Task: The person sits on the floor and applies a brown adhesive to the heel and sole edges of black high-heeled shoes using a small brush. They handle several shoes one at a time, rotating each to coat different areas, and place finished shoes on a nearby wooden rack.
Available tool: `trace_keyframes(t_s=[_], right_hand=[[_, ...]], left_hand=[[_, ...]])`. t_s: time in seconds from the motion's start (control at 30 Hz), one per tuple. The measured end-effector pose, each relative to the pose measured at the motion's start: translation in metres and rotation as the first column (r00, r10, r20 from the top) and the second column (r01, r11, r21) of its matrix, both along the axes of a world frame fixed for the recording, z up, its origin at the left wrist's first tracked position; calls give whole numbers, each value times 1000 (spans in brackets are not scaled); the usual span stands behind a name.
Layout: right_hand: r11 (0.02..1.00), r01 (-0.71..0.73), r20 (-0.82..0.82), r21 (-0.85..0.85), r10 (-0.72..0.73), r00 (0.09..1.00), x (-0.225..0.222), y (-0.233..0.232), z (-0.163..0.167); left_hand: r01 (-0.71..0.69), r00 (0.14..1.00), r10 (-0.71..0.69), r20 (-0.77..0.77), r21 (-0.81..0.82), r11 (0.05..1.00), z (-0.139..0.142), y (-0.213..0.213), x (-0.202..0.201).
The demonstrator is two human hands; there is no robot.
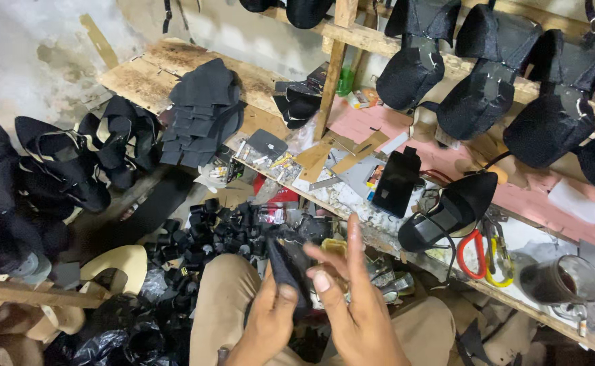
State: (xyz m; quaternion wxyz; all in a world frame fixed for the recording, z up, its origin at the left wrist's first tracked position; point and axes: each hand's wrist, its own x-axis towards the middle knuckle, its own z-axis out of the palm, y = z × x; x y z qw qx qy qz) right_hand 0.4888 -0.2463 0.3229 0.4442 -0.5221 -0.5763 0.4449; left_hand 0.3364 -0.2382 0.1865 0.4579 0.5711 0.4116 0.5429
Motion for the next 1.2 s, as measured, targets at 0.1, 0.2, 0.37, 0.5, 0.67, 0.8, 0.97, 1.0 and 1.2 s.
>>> trace_keyframes(t_s=[0.1, 0.2, 0.37, 0.5, 0.67, 0.8, 0.97, 1.0, 1.2], right_hand=[[993, -89, -85, 81, 96, 992, 12, 3, -13], [980, -58, -32, 189, 65, 997, 35, 21, -40], [964, -116, 919, -238, 262, 296, 51, 52, -107], [890, -251, 906, -381, 414, 91, 41, 59, -143], [965, -109, 904, -240, 263, 336, 54, 58, -170], [935, -198, 92, -294, 233, 968, 70, 38, -160], [992, 30, -381, 123, 19, 924, 24, -10, -116], [955, 218, -501, 199, -92, 861, 0, -12, -115], [727, 46, 332, 685, -368, 868, 23, -12, -116]], left_hand=[[-79, 991, 92, 100, -125, 989, -27, 3, -6], [-132, 959, 191, 211, -263, 956, -38, 9, -21], [-221, 970, 223, -96, 34, 975, -9, 6, -34], [-118, 977, 179, -119, 398, 910, 33, 7, -17], [-1, 948, 134, -287, 421, 907, 59, 9, -33], [55, 882, 193, -431, 499, 865, 51, 17, -34], [112, 904, 160, -397, 580, 807, 41, 15, -13], [139, 909, 140, -393, 602, 786, 41, 16, -10], [186, 901, 121, -417, 622, 760, 50, 15, -9]])
